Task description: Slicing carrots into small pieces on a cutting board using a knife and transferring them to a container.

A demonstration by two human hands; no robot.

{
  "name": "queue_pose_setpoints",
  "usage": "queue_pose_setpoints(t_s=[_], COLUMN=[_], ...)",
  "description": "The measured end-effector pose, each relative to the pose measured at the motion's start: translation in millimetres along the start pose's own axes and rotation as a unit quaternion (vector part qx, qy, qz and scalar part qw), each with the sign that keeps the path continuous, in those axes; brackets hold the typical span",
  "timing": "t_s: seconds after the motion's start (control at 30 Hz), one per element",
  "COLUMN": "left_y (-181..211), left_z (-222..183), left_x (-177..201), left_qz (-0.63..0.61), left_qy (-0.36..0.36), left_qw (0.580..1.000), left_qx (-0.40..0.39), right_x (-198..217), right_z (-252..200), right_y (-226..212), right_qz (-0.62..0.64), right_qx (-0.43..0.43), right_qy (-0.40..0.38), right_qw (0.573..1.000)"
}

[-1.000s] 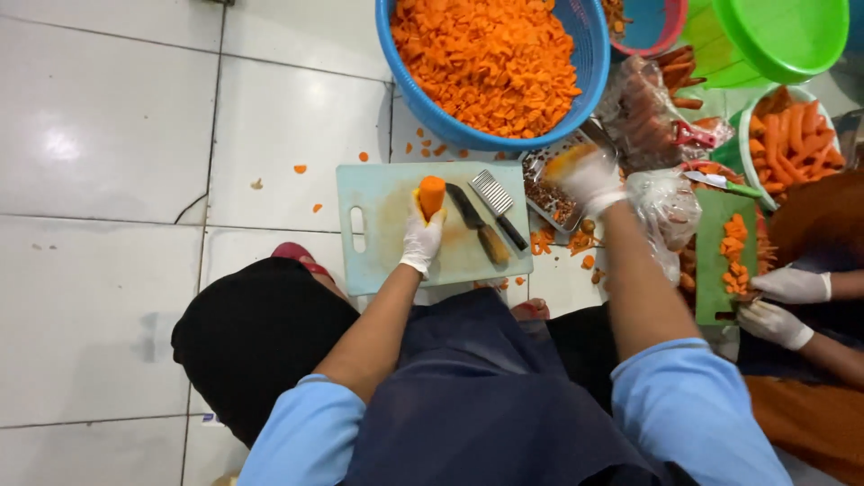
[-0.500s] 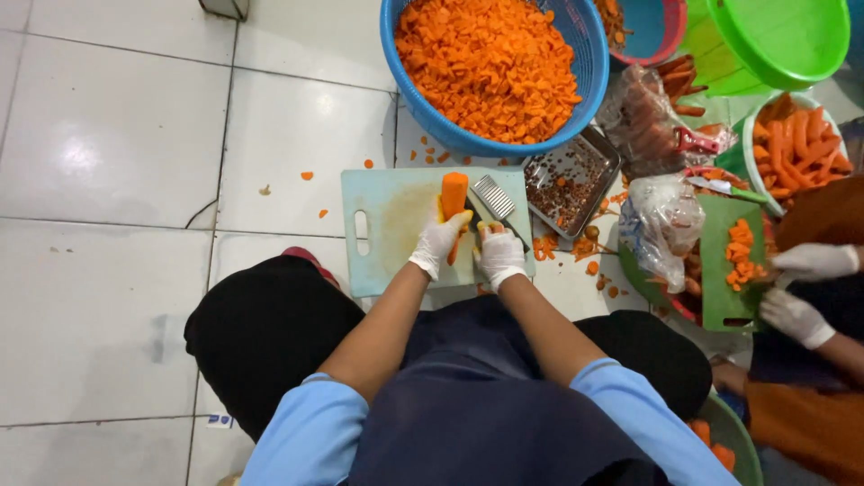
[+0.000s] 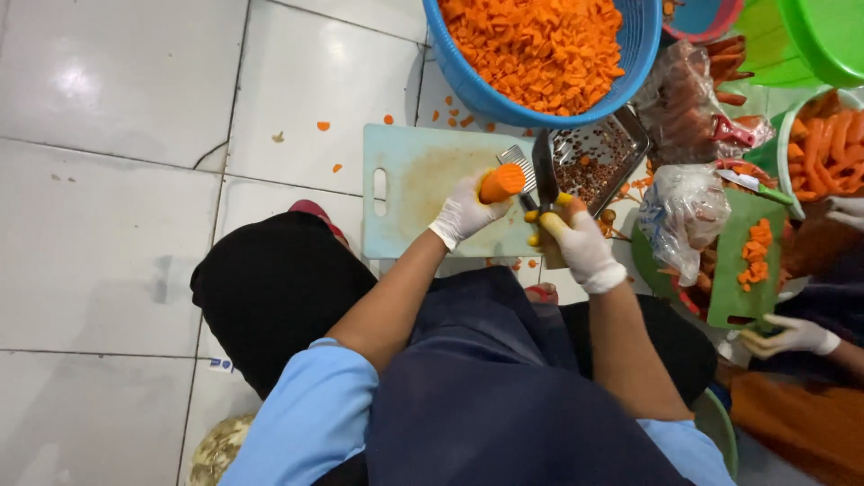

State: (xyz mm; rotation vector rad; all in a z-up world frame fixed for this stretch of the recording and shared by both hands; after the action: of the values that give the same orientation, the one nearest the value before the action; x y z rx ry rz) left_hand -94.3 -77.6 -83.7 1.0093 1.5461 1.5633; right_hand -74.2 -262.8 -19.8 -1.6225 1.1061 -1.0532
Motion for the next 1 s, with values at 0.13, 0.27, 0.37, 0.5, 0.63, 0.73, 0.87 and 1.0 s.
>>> queue_pose_setpoints(t_s=[0.13,0.27,0.37,0.5,0.63,0.73,0.87,1.0], left_y=[-27,-37,-40,-38,-30,-16,-1,11], left_z=[1,-1,-3,-6,-7,-9,-13,-16], left_x=[-5,-8,-9,-4,-3,2,7,12], left_qz=[0.014,0.035,0.024,0.013,0.014,0.038,0.053,0.038], left_qy=[0.008,0.014,0.008,0.003,-0.012,-0.020,-0.020,-0.011], left_qw=[0.998,0.996,0.997,0.995,0.994,0.991,0.984,0.977], left_qx=[-0.054,-0.082,-0.077,-0.095,-0.107,-0.128,-0.167,-0.208], right_x=[26,28,35,11,9,12,12,14], right_z=[-10,-30,-38,-62,-71,-71,-73,-69], right_y=[-7,-15,12,15,12,12,10,15], right_qz=[-0.091,0.040,0.027,0.033,-0.079,-0.292,-0.350,-0.327], right_qx=[0.095,0.012,0.059,0.105,0.115,0.215,0.235,0.228], right_qy=[0.078,0.056,0.018,0.113,0.137,0.132,0.122,0.107], right_qw=[0.988,0.998,0.998,0.988,0.981,0.922,0.899,0.911])
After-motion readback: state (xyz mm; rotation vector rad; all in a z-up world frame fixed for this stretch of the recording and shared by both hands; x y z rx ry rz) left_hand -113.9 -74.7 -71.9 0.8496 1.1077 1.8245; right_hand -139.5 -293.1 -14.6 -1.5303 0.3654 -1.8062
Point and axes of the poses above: each hand's wrist, its own z-axis towards the middle knuckle, its own x-axis out of the back of the hand, y = z × x, the point moved 1 cm from there along z, towards the middle knuckle, and after that the axes turned 12 degrees about y, right-handed, at the moved point
